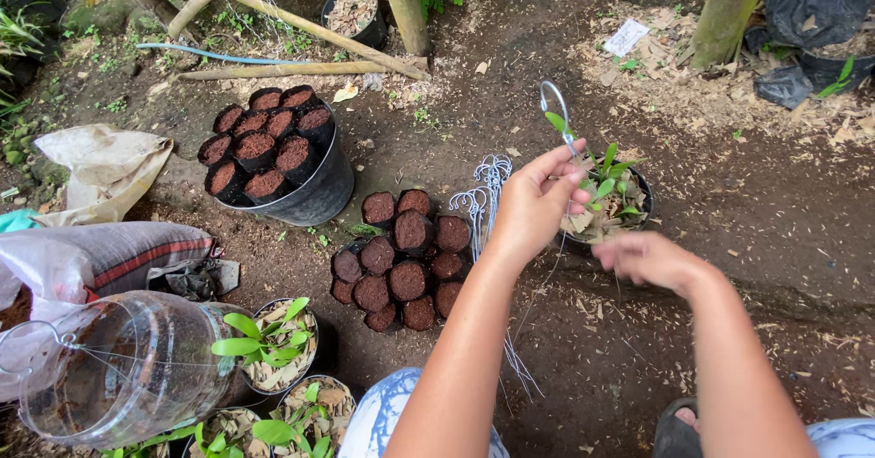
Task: The person attaches metal wire hooks to a small potted plant by threading the wire through the pot rim and twisting it to secure the hook. The person then lifts the pot by the hook to confirm it is attached.
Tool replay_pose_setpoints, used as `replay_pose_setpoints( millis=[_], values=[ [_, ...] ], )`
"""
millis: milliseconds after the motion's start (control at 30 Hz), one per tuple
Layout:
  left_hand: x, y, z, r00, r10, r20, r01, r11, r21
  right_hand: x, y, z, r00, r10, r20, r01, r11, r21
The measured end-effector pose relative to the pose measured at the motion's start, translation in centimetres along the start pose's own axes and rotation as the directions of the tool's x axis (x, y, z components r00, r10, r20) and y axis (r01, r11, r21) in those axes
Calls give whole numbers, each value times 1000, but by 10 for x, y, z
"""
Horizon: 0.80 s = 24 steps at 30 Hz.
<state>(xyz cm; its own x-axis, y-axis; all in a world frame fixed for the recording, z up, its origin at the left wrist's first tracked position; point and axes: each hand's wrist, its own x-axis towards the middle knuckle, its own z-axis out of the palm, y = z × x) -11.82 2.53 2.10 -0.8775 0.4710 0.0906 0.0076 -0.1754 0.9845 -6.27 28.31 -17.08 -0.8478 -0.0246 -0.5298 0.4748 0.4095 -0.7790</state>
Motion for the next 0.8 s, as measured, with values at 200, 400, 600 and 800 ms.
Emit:
replay_pose_setpoints(
  millis=[200, 400, 600, 800],
  values=[
    [6, 3, 0, 1000, -6, -12, 6, 1000, 0, -42, 33, -6, 862, 483, 154, -380, 817, -434],
    [10, 8, 6, 1000, -17, -19, 17, 1000, 12, -42, 63, 50, 938, 348, -13, -287, 750, -596],
    [13, 11, 2, 999, -13, -46, 14, 999, 31, -36, 58, 69, 965, 36, -261, -174, 831, -529],
    [16, 9, -4, 997, 9, -70, -6, 999, 34, -41, 36, 85, 933, -59, -355, -161, 813, -559]
  ],
)
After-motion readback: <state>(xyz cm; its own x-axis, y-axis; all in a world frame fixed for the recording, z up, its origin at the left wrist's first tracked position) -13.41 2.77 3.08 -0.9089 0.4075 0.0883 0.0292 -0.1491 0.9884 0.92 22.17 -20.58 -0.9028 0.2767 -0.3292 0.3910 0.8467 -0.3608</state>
